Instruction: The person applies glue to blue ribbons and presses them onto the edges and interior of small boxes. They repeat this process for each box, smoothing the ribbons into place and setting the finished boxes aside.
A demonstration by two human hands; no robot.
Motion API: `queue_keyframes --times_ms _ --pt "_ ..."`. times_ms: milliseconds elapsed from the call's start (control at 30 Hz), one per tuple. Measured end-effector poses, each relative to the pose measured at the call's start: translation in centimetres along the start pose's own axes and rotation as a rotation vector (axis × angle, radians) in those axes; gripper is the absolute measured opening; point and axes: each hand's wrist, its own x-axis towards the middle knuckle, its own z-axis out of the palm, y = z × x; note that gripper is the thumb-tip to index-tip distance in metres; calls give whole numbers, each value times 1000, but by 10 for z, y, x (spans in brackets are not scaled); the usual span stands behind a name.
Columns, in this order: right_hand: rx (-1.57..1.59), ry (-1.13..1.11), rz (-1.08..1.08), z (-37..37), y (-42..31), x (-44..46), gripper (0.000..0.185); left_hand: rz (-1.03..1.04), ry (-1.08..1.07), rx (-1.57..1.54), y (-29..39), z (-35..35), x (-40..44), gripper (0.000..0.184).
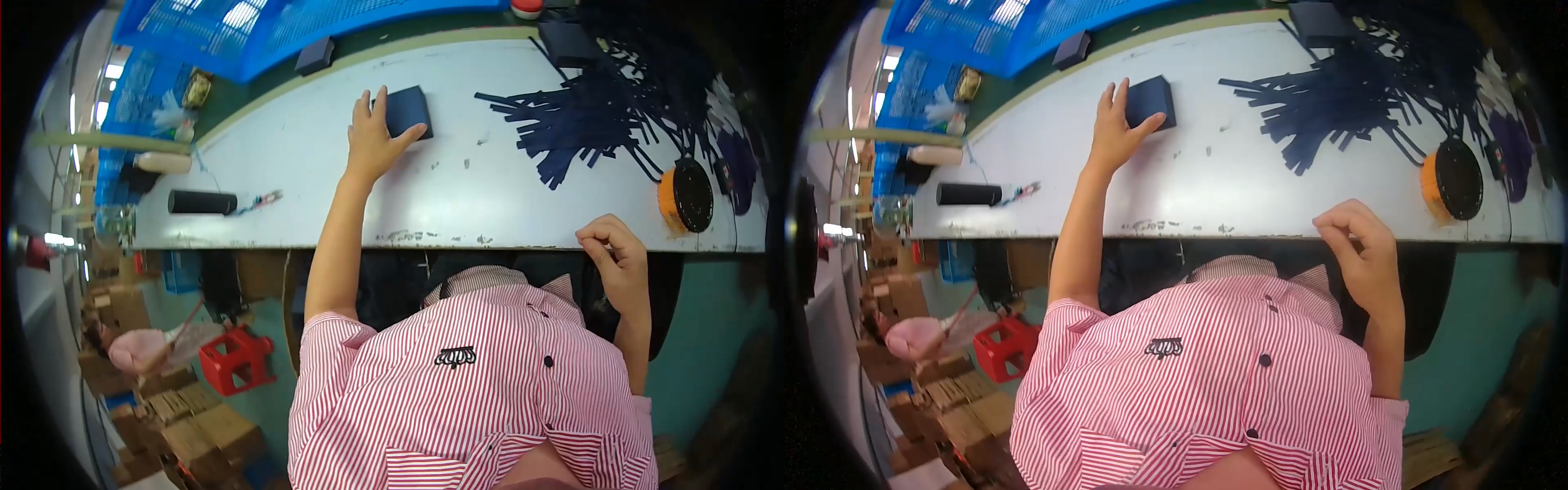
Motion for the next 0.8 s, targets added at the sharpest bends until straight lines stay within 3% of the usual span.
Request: queue_keyframes --times_ms 67,167,300,433,533,633,733,800 --pt "-119 13 5 -8 -2 0 7 -52 -105 -38 4 18 18 90" --pt "-164 72 52 -12 12 17 16 36 -187 -140 12 21 25 81" --pt "-334 210 -259 9 39 90 9 280 -381 -140 36 5 4 73" --pt "-666 126 -427 49 63 168 12 297 -524 -148 64 -6 -22 60" --pt "-950 57 -430 77 73 209 12 338 -512 -87 72 -5 -32 60" --pt "-1034 61 -427 94 86 227 10 349 -407 -105 80 -3 -38 47" --pt "-1045 28 -378 93 91 232 9 345 -226 -149 86 1 -37 34" --pt "-795 54 -325 84 88 229 14 303 -102 -251 93 4 -32 27"
